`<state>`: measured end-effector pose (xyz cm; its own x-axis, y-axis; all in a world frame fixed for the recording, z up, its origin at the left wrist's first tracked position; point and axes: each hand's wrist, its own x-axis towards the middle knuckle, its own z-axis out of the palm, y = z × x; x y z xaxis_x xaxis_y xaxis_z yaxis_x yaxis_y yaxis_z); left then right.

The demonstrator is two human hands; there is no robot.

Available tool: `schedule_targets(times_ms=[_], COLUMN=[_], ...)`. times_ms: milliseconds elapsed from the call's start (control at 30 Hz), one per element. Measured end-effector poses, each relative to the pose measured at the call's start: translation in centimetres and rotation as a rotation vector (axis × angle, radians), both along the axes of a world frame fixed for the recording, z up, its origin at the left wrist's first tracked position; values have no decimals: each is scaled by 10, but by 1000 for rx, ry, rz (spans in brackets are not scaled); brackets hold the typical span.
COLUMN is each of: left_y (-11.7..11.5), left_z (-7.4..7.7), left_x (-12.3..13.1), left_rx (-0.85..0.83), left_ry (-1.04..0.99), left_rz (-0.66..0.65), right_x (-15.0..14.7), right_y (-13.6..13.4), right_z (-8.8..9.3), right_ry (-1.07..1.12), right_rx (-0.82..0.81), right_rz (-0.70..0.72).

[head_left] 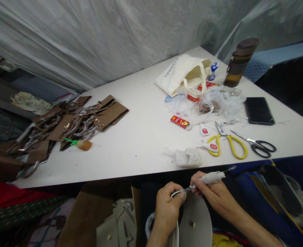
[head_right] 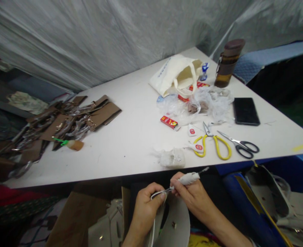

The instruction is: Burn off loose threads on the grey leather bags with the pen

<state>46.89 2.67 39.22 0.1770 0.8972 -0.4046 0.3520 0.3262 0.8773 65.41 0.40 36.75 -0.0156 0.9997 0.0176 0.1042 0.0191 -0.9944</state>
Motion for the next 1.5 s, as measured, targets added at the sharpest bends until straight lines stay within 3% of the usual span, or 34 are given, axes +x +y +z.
schedule_targets(times_ms=[267, 533, 900, 1167, 1500], left_y=[2, 12, 26, 27, 25], left_z=[0, -5, -32, -32, -30], left_x=[-4, -16, -40, -45, -44], left_rx=[-14, 15, -261, -209, -317], left_ry=[21, 1, -507, -539, -505], left_rz=[75, 77, 253, 297, 311], right_x=[-21, 5, 8, 3, 4], right_y=[-24, 7, 32, 40, 42], right_z=[-23, -8, -4, 5, 2], right_ry=[237, -102, -550, -717, -750], right_rx=[-106, 140, 435, 518, 607], right_rz=[-190, -332, -229, -162, -163])
